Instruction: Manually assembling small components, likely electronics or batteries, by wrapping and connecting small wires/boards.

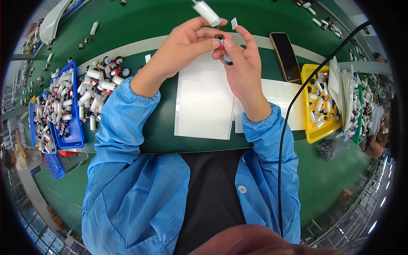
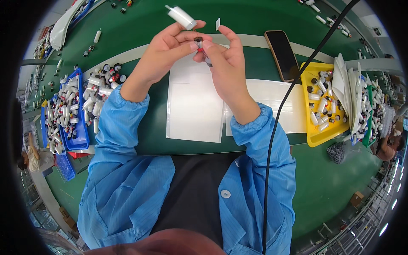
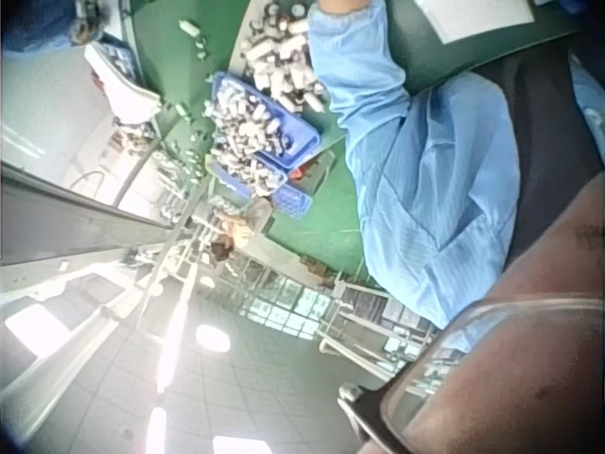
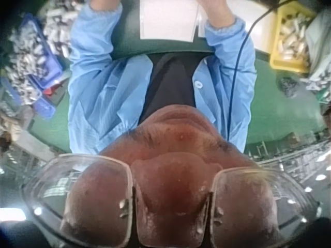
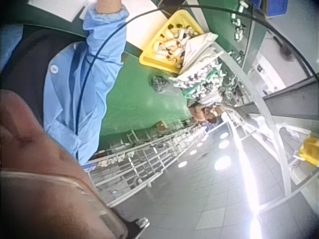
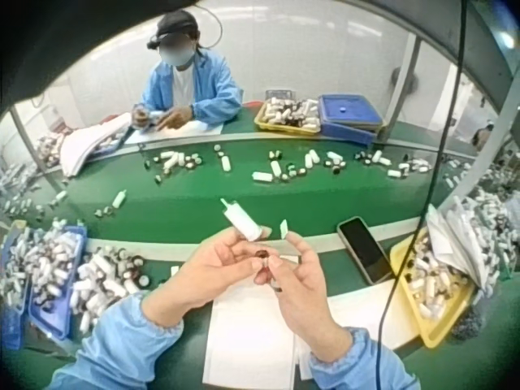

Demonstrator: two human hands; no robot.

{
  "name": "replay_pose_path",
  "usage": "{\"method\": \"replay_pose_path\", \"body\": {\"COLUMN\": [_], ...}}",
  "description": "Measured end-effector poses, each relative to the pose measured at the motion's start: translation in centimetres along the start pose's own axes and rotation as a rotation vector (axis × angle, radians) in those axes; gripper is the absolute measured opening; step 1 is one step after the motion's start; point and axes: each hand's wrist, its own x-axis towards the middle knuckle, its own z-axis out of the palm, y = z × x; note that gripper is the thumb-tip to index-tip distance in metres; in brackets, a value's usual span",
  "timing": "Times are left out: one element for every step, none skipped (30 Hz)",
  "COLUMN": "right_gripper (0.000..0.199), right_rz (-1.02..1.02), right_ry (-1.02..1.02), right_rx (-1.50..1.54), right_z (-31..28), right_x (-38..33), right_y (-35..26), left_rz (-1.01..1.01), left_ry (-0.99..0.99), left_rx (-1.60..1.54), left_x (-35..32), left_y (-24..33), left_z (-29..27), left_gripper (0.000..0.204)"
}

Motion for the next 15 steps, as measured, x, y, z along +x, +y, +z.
{"method": "replay_pose_path", "body": {"right_gripper": [0.054,0.053,0.052,0.046,0.041,0.035,0.030,0.024,0.019,0.012,0.012,0.013,0.013,0.013,0.013], "right_rz": [-0.106,-0.211,-0.317,-0.413,-0.510,-0.534,-0.556,-0.506,-0.455,-0.414,-0.352,-0.292,-0.234,-0.206,-0.178], "right_ry": [0.022,0.045,0.068,0.090,0.112,0.104,0.100,0.066,0.031,0.020,-0.023,-0.067,-0.117,-0.134,-0.152], "right_rx": [-0.087,-0.175,-0.262,-0.330,-0.397,-0.418,-0.440,-0.414,-0.388,-0.361,-0.308,-0.255,-0.197,-0.176,-0.155], "right_z": [-0.1,-0.3,-0.6,-0.7,-1.0,-1.2,-1.5,-1.4,-1.3,-1.2,-1.4,-1.7,-1.8,-1.7,-1.6], "right_x": [0.1,0.3,0.5,0.8,1.1,1.1,0.9,0.6,0.4,0.3,0.2,0.3,0.4,0.4,0.4], "right_y": [0.4,1.0,1.3,1.4,1.2,0.9,0.5,-0.3,-1.0,-1.4,-1.5,-1.5,-1.5,-1.4,-1.4], "left_rz": [0.009,0.019,-0.003,-0.022,-0.042,-0.025,-0.016,-0.007,0.004,0.012,0.021,-0.001,-0.020,-0.038,-0.029], "left_ry": [0.029,0.057,0.077,0.104,0.130,0.129,0.128,0.127,0.127,0.121,0.114,0.123,0.134,0.146,0.141], "left_rx": [-0.001,-0.002,-0.017,-0.026,-0.035,-0.004,0.022,0.049,0.068,0.086,0.103,0.112,0.127,0.142,0.155], "left_x": [0.0,0.1,0.1,0.0,-0.1,0.0,0.0,-0.1,0.0,0.2,0.2,0.1,0.1,0.0,-0.1], "left_y": [-0.1,-0.1,0.1,0.7,1.0,1.0,0.9,0.7,0.6,0.6,0.5,0.5,0.6,0.6,0.5], "left_z": [-0.1,0.0,0.2,0.2,0.2,0.0,0.0,0.0,-0.1,-0.1,0.0,0.2,0.2,0.3,0.3], "left_gripper": [0.047,0.046,0.045,0.045,0.044,0.043,0.042,0.042,0.041,0.040,0.039,0.038,0.037,0.037,0.037]}}
